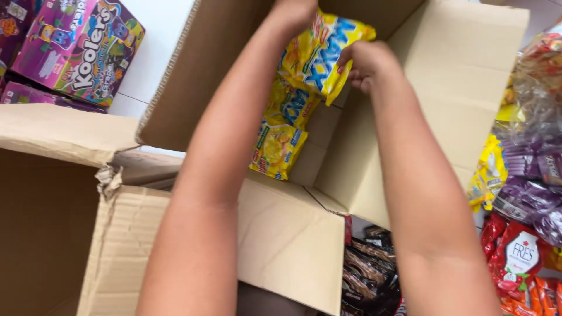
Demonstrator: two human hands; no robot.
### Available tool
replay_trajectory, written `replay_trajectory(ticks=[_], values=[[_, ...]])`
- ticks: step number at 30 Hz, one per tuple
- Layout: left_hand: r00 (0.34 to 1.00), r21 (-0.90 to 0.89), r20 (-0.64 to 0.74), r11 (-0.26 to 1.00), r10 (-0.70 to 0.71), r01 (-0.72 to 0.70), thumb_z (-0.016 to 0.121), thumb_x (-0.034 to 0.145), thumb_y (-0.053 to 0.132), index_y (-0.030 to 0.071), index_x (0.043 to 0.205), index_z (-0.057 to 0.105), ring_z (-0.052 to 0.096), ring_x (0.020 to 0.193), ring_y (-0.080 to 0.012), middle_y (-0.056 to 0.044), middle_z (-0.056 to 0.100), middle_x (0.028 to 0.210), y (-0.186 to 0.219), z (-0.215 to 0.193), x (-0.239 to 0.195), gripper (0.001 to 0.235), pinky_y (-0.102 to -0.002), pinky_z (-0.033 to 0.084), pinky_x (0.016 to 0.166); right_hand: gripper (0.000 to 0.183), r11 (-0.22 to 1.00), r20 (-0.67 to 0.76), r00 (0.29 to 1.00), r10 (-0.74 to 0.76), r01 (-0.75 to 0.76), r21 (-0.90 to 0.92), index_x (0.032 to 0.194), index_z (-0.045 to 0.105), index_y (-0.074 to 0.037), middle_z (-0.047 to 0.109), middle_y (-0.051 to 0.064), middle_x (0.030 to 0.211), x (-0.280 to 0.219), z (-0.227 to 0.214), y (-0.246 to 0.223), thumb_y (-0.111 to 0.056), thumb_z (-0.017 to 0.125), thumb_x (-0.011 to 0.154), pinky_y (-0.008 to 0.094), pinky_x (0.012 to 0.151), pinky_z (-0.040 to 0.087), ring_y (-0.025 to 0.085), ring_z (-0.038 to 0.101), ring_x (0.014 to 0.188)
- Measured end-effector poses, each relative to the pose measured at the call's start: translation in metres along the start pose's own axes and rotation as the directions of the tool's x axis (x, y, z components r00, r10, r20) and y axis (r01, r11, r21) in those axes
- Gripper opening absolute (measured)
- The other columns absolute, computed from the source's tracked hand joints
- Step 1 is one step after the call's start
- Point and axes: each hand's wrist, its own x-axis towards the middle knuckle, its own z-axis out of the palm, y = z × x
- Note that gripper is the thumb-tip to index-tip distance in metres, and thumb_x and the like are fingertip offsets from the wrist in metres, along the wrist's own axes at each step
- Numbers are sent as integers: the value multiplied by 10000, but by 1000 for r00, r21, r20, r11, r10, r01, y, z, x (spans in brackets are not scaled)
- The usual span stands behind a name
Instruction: Packing individual bags of candy from piles on the floor into a cardboard box.
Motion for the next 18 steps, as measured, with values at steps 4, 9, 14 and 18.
replay_trajectory(ticks=[4,9,14,18], values=[[955,-201,104,935,-276,292,545,919,695,-35,1101,695,679,1141,-358,-272,695,1154,-20,6,-41,767,-405,539,958,228,963,113,989,96,-121,242,1110,670,-41,784,80,870,53,44,46,-96,677,888,290,584,618,172,747,657],[863,-215,236,842,-447,495,522,897,663,-21,1143,741,702,1167,-323,-241,737,1193,-83,39,-84,759,-413,521,997,236,967,40,973,228,-231,105,1134,684,-90,774,62,937,144,80,144,-203,714,930,453,829,537,279,646,934],[839,-20,283,871,-465,490,579,909,596,-27,1288,639,611,1268,-356,-259,615,1347,-80,42,-119,732,-431,476,1058,265,986,-31,992,121,-124,-108,1095,712,-86,776,85,980,136,102,184,-214,755,867,471,828,575,309,713,956],[820,355,287,850,-495,389,597,944,544,19,1400,544,453,1376,-428,-296,394,1519,-26,5,-141,697,-482,387,1120,334,804,-93,980,-175,88,-588,1061,742,-55,762,163,1040,115,106,168,-316,785,858,428,824,582,314,750,929]])
